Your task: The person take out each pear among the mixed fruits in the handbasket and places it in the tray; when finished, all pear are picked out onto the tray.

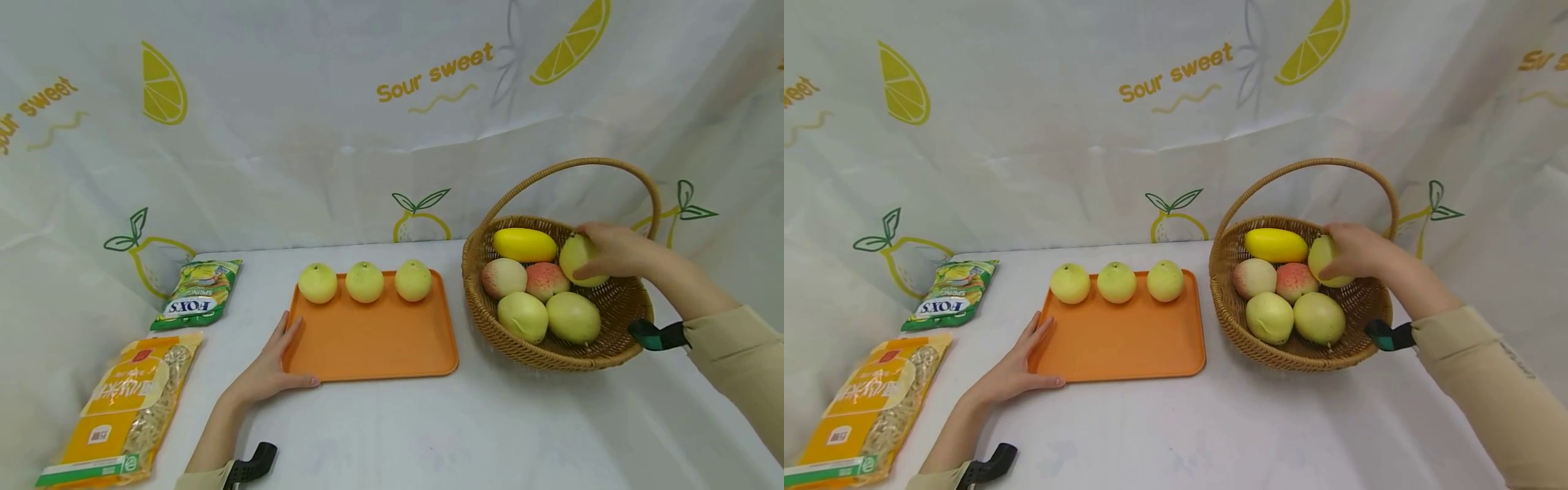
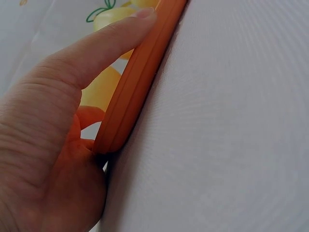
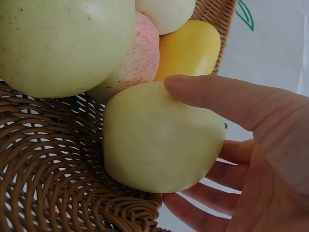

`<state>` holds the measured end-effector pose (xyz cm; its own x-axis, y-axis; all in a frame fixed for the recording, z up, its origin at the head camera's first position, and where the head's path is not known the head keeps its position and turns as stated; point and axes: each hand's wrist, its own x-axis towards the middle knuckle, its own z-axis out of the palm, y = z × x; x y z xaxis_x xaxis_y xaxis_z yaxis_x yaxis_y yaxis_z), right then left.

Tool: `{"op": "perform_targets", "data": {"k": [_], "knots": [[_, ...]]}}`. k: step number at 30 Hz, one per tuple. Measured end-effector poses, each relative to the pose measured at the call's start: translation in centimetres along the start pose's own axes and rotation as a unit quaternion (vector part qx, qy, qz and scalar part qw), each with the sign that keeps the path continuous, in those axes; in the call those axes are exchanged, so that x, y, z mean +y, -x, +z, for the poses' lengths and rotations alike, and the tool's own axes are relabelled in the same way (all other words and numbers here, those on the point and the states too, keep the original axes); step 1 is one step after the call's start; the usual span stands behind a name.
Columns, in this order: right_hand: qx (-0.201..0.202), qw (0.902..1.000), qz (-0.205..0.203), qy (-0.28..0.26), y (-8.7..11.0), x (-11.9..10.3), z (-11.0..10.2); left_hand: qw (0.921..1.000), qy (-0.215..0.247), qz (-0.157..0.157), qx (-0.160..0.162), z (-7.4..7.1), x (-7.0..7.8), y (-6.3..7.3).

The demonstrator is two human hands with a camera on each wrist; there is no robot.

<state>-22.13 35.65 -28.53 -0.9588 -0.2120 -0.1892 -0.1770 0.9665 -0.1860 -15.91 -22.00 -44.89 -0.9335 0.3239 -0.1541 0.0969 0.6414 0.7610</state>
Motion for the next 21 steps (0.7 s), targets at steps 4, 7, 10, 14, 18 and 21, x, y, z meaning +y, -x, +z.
{"op": "perform_targets", "data": {"k": [4, 7, 10, 14, 18, 21], "knots": [[-0.01, 0.9999, 0.001, 0.009, -0.13, 0.21, 0.19, 1.0, 0.005, 0.003, 0.004, 0.09, -0.1, -0.05], [-0.008, 0.9998, -0.004, 0.015, -0.17, 0.3, 0.26, 1.0, 0.006, 0.003, 0.007, 0.11, -0.14, -0.08], [-0.006, 0.9997, -0.01, 0.019, -0.12, 0.36, 0.25, 1.0, 0.003, 0.003, 0.007, 0.12, -0.13, -0.12], [-0.004, 0.9995, -0.018, 0.025, -0.03, 0.27, 0.16, 1.0, 0.004, 0.005, 0.007, 0.09, -0.04, -0.13], [-0.003, 0.9992, -0.022, 0.034, -0.03, -0.11, 0.01, 0.9999, 0.004, 0.006, 0.007, 0.02, 0.05, -0.01], [-0.006, 0.999, -0.022, 0.039, 0.03, -0.5, -0.12, 1.0, 0.002, 0.007, 0.005, -0.05, 0.1, 0.09]]}}
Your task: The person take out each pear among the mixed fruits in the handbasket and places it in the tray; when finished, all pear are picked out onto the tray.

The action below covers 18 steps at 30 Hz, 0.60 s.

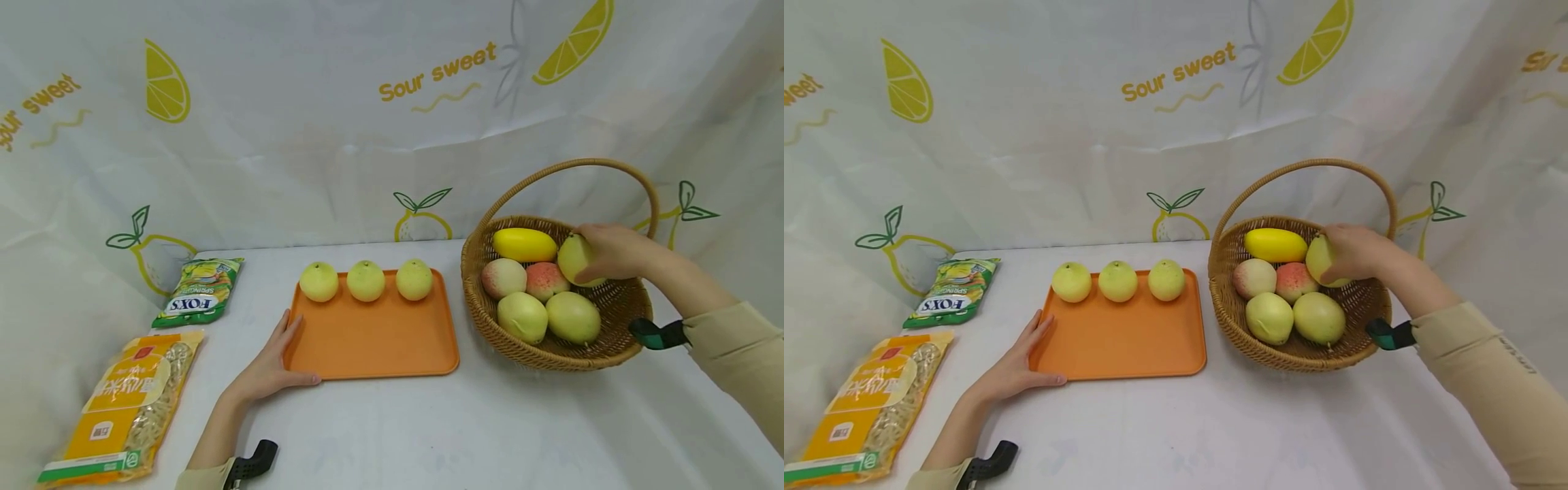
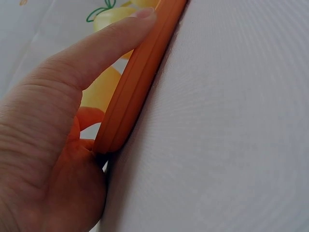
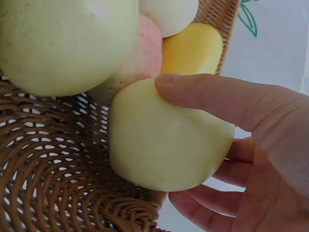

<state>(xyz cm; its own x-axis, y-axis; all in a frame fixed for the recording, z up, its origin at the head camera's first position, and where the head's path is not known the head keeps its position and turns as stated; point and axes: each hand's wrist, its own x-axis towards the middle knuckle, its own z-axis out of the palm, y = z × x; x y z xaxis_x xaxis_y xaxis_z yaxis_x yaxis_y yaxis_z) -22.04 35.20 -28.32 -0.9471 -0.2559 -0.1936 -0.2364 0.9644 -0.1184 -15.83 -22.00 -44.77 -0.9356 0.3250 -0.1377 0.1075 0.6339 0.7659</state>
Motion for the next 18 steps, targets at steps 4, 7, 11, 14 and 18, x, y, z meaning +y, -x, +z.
{"op": "perform_targets", "data": {"k": [4, 7, 11, 14, 18], "knots": [[0.004, 1.0, 0.0, 0.001, 0.3, -0.5, -0.2, 1.0, -0.003, 0.0, -0.002, -0.1, 0.1, 0.0], [0.01, 0.9999, -0.005, -0.001, 0.6, -1.0, -0.3, 1.0, -0.005, 0.002, -0.001, -0.2, 0.1, 0.0], [0.017, 0.9994, -0.024, -0.018, 0.9, -1.6, -0.1, 1.0, -0.004, 0.004, -0.001, -0.2, 0.1, 0.0], [0.024, 0.9983, -0.04, -0.035, 1.2, -2.1, 0.1, 1.0, -0.003, 0.003, -0.002, -0.1, 0.0, 0.0], [0.041, 0.9962, -0.059, -0.051, 1.6, -3.0, 0.3, 1.0, -0.003, 0.002, -0.001, -0.1, 0.0, 0.0]]}}
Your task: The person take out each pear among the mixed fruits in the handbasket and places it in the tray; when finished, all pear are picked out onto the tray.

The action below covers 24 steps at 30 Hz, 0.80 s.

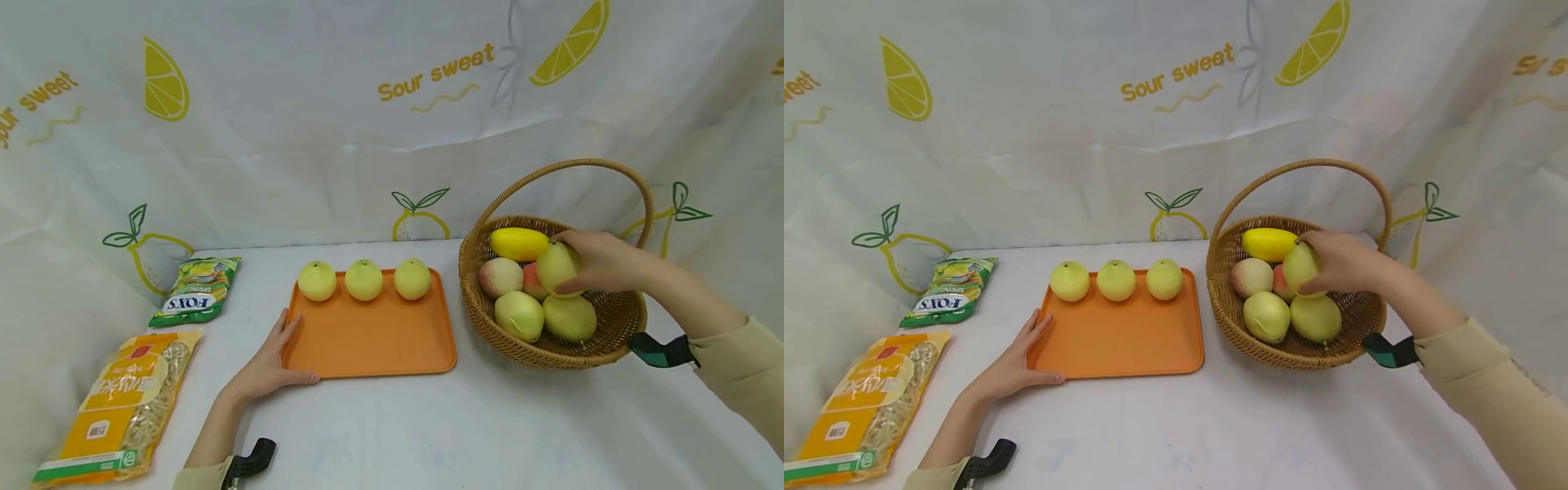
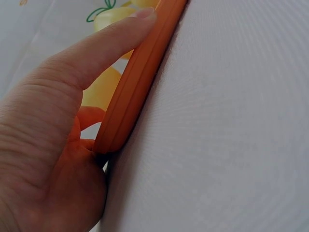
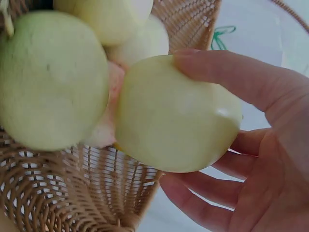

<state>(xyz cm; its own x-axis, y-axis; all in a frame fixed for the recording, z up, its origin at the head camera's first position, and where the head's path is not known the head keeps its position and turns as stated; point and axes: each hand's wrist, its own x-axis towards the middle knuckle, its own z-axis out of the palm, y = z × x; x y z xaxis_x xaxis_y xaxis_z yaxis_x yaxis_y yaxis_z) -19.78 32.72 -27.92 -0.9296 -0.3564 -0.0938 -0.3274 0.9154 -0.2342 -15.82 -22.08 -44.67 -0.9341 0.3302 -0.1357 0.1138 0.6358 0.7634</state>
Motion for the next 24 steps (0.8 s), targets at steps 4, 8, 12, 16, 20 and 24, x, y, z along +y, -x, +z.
{"op": "perform_targets", "data": {"k": [4, 8, 12, 16, 20, 24], "knots": [[0.025, 0.9996, -0.011, 0.002, 0.4, -1.2, 0.3, 1.0, 0.001, 0.0, 0.001, 0.0, 0.0, 0.0], [0.039, 0.9992, -0.002, -0.013, 1.0, -2.4, 0.7, 1.0, 0.001, 0.0, 0.001, 0.1, -0.2, 0.0], [0.05, 0.9973, 0.011, -0.052, 1.6, -3.3, 1.2, 1.0, 0.002, 0.006, 0.003, 0.1, -0.4, -0.2], [0.064, 0.9932, 0.026, -0.094, 2.1, -4.0, 1.7, 0.9999, 0.004, 0.01, 0.004, 0.1, -0.5, -0.2], [0.063, 0.9867, 0.042, -0.144, 2.5, -4.5, 2.4, 0.9999, 0.006, 0.009, 0.005, 0.2, -0.6, -0.2], [0.061, 0.9771, 0.051, -0.197, 2.8, -5.2, 3.1, 1.0, 0.003, 0.008, 0.004, 0.1, -0.6, -0.2]]}}
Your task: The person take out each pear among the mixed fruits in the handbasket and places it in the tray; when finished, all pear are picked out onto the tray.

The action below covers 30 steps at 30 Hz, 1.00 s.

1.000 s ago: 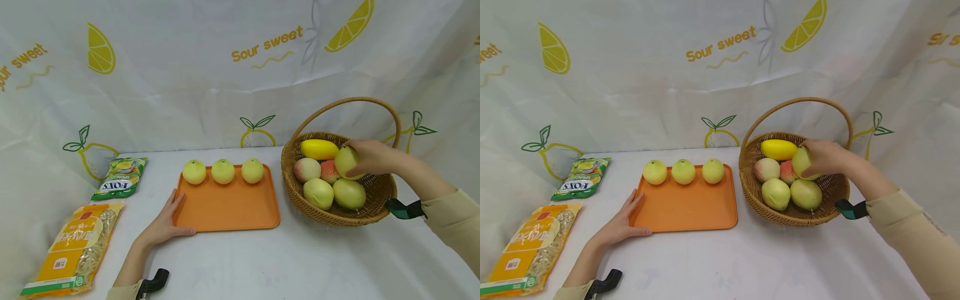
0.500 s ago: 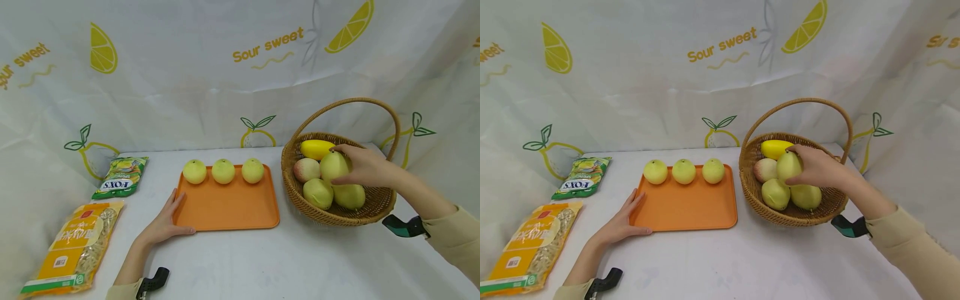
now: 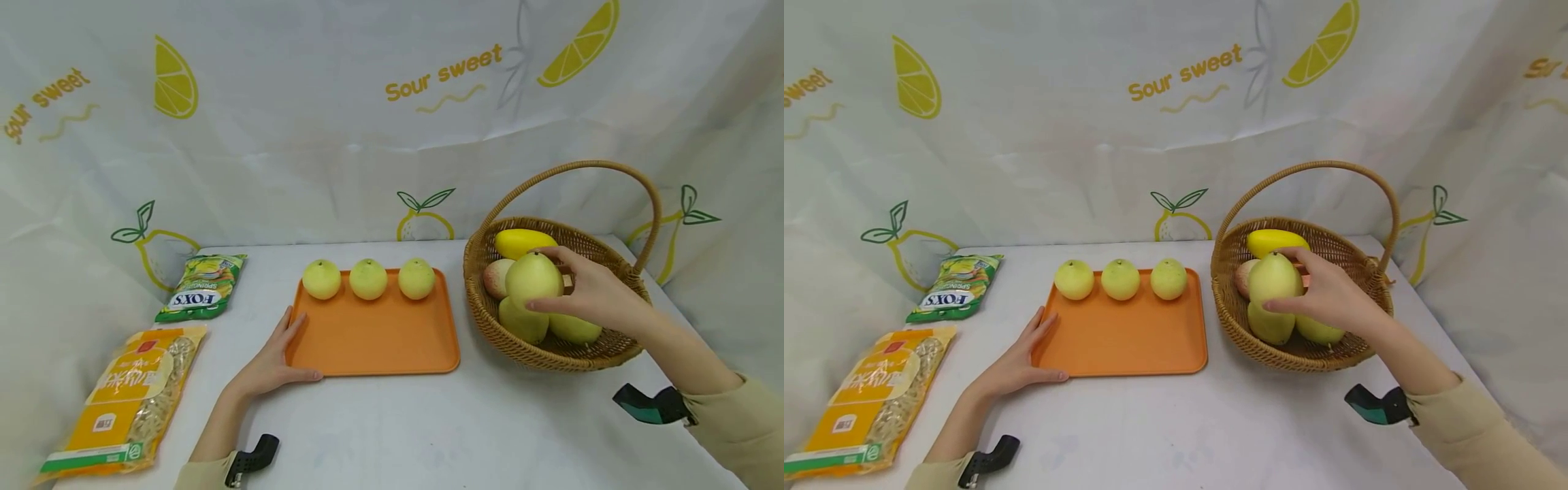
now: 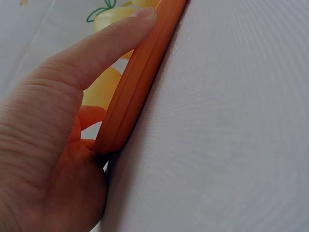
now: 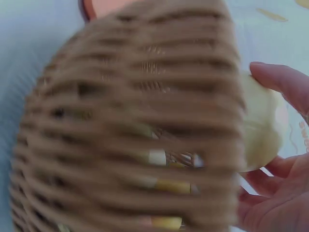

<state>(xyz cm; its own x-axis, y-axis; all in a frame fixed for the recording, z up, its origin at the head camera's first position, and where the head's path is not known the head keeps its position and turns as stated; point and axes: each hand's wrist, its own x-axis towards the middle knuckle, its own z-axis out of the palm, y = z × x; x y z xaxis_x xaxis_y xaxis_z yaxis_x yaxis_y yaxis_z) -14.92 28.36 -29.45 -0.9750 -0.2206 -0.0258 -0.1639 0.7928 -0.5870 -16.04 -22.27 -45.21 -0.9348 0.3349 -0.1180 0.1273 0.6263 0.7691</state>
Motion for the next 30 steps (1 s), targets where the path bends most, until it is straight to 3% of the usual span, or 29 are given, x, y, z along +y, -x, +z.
{"op": "perform_targets", "data": {"k": [5, 14, 21, 30], "knots": [[0.005, 0.9973, 0.011, -0.072, 0.3, -0.7, 1.1, 1.0, -0.003, -0.001, -0.001, 0.0, 0.0, 0.0], [0.059, 0.9896, 0.011, -0.131, 0.7, -2.5, 3.1, 1.0, -0.001, -0.005, 0.0, -0.1, -0.1, 0.1], [0.156, 0.9806, -0.064, -0.099, 1.1, -3.8, 5.5, 1.0, 0.002, -0.008, -0.003, 0.0, 0.0, 0.1], [0.232, 0.9498, -0.186, -0.097, 0.7, -4.9, 7.9, 1.0, 0.003, -0.003, -0.004, -0.1, 0.0, -0.1]]}}
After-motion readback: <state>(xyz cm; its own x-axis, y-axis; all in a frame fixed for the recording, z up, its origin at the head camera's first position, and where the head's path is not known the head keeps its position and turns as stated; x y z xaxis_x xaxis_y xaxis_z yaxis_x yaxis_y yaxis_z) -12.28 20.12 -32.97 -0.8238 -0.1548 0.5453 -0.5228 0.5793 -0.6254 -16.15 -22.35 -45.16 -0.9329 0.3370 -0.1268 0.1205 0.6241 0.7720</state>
